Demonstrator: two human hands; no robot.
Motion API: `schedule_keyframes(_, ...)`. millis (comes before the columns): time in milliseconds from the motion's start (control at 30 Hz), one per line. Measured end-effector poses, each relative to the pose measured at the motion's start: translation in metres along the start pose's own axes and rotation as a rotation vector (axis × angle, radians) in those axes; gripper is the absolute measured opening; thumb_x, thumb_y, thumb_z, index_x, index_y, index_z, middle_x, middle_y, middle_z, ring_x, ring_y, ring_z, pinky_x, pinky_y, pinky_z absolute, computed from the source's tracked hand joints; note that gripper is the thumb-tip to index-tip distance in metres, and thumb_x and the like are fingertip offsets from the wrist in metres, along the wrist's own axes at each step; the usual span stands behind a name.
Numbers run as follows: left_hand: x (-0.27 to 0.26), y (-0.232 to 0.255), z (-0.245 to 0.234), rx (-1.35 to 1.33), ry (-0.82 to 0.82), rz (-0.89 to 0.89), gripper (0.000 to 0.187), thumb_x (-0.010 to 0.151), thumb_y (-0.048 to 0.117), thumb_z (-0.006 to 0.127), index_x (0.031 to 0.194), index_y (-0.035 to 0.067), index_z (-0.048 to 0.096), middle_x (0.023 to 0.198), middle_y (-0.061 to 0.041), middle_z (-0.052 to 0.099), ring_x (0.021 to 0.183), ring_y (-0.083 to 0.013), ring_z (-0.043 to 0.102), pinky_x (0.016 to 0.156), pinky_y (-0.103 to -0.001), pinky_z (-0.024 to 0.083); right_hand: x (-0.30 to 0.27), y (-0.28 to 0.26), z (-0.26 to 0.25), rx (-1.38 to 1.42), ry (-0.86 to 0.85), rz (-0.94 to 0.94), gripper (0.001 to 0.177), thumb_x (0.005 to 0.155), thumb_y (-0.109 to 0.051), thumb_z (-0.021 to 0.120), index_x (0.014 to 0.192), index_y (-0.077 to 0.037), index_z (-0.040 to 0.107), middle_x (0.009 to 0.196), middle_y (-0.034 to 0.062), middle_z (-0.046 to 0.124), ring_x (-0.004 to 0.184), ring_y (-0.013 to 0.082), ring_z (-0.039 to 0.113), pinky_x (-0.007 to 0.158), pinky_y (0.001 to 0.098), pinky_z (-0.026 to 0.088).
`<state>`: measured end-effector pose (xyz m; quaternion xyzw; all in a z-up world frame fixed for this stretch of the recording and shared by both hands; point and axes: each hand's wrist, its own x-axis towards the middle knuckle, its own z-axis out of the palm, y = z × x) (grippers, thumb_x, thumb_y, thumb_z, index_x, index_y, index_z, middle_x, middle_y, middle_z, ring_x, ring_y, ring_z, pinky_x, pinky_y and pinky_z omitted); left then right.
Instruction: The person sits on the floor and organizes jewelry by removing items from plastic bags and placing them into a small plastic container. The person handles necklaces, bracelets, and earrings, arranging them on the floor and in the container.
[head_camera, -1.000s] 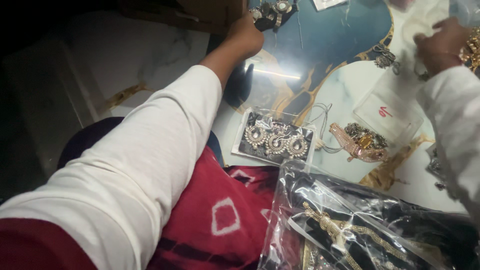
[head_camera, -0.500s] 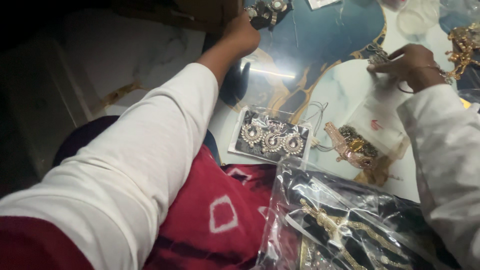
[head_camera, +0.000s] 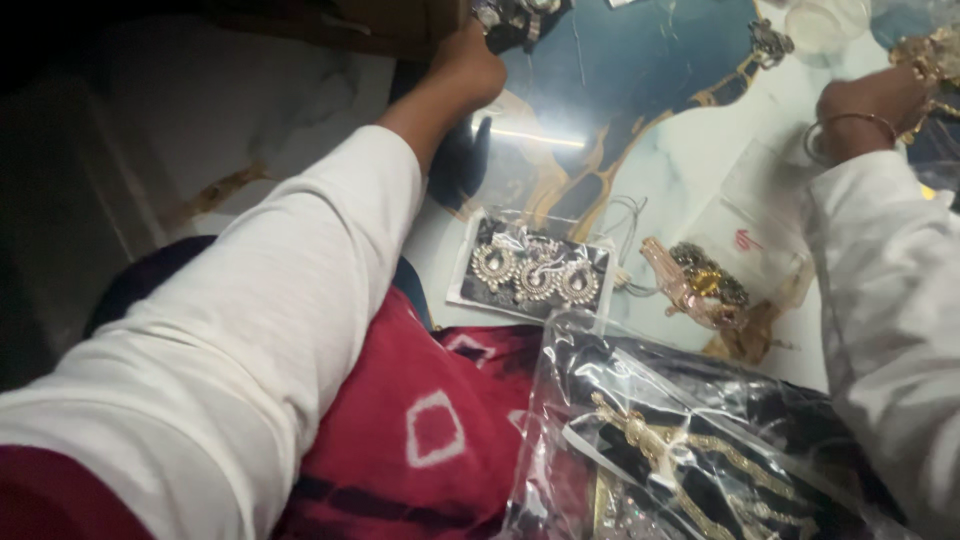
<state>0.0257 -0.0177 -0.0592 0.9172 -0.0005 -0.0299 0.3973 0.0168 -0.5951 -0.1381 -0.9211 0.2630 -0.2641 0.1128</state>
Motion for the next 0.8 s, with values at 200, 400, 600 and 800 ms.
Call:
schedule_keyframes(200, 0.007, -0.012, 0.002, 0.044, 0.025, 0.077, 0.050, 0.084, 0.007, 0.059, 0.134, 0.003, 0.056, 0.131, -0.024, 0.064, 0.126, -0.0404, 0.059, 0.107, -0.043, 0.047, -0.009, -0.011, 0.013, -0.664, -0.526, 0.019, 0.041, 0.088, -0.036, 0.074, 0.118, -0.008, 0.073, 0.124, 0.0249, 0.063, 0.111, 0.0531, 0.057, 0.090, 0.0588, 0.051)
schedule_keyframes(400, 0.002, -0.011, 0.015, 0.100, -0.005, 0.480, 0.042, 0.085, 0.011, 0.068, 0.127, 0.004, 0.064, 0.128, -0.024, 0.064, 0.123, -0.0413, 0.059, 0.106, -0.045, 0.046, 0.014, -0.027, 0.013, -0.537, -0.516, -0.398, 0.029, 0.091, -0.027, 0.076, 0.109, -0.005, 0.077, 0.109, 0.0227, 0.071, 0.098, 0.0448, 0.067, 0.083, 0.0510, 0.056)
schedule_keyframes(600, -0.035, 0.014, 0.017, 0.030, -0.331, 0.616, 0.036, 0.090, 0.021, 0.072, 0.125, 0.010, 0.070, 0.133, -0.013, 0.066, 0.125, -0.0309, 0.062, 0.107, -0.041, 0.047, 0.033, -0.047, 0.016, -0.179, -0.304, -0.154, 0.025, 0.095, -0.025, 0.072, 0.105, -0.002, 0.077, 0.101, 0.0215, 0.074, 0.090, 0.0408, 0.072, 0.075, 0.0499, 0.056)
schedule_keyframes(800, -0.074, 0.050, 0.011, 0.106, -0.649, 0.692, 0.054, 0.093, 0.037, 0.075, 0.140, 0.014, 0.059, 0.145, -0.012, 0.058, 0.133, -0.0313, 0.055, 0.111, -0.043, 0.042, 0.011, -0.023, 0.016, -0.388, -0.291, -0.566, 0.027, 0.083, -0.020, 0.073, 0.104, -0.005, 0.078, 0.110, 0.0210, 0.073, 0.094, 0.0439, 0.070, 0.068, 0.0599, 0.054)
